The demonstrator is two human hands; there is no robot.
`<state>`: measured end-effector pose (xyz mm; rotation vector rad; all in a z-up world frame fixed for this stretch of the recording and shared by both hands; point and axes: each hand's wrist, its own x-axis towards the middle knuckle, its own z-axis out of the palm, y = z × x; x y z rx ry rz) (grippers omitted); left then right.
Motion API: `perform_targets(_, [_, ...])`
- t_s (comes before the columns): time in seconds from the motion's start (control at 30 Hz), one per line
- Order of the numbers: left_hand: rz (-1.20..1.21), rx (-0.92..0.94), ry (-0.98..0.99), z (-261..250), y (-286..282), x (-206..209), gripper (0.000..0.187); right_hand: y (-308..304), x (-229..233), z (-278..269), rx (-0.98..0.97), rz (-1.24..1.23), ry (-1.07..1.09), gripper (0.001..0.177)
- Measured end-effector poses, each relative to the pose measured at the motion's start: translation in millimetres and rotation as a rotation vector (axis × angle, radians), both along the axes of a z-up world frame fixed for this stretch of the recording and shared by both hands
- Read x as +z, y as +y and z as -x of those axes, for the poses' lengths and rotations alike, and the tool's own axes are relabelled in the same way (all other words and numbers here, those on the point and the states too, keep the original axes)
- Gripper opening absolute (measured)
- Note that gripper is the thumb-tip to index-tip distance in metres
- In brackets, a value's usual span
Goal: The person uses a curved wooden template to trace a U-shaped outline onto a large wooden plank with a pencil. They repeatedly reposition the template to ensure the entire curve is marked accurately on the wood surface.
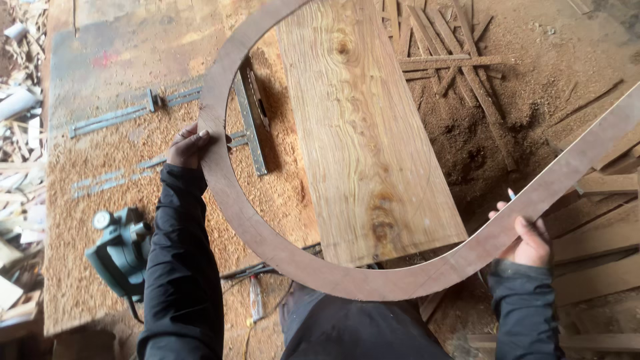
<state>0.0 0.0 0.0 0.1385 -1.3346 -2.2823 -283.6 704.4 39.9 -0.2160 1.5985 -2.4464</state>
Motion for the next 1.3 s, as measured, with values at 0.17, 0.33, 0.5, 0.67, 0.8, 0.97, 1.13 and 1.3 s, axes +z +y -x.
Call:
perform_targets(0.17, [-0.057, -0.045, -0.053, 24, -40, 5, 0.038, -32, -10, -39, -0.043, 0.091, 0.014, 0.055])
perform_targets(0.33, [-0.117, -0.095, -0.034, 36, -90, -20, 0.039, -61, -23, -79, -0.117, 0.087, -0.057, 0.053])
perform_targets(0.5, [-0.318, -0.100, -0.075, 50, -138, -32, 0.048, -87, -36, -96, -0.028, 0.215, -0.078, 0.062])
perform_targets(0.67, [-0.128, -0.272, -0.029, 49, -152, -34, 0.045, -104, -41, -122, -0.152, 0.088, -0.056, 0.064])
perform_targets(0.8, [-0.195, -0.245, -0.060, 56, -150, -19, 0.053, -114, -41, -129, -0.108, 0.176, 0.068, 0.056])
perform_targets(0.97, [-0.157, -0.294, -0.014, 62, -146, -10, 0.047, -112, -39, -131, -0.090, 0.031, 0.009, 0.062])
perform_targets(1.13, [-0.221, -0.276, -0.015, 80, -150, -14, 0.046, -113, -48, -136, -0.098, 0.002, 0.037, 0.064])
perform_targets(1.3, [-0.216, -0.285, -0.045, 88, -157, -20, 0.045, -120, -60, -131, -0.179, 0.023, 0.082, 0.072])
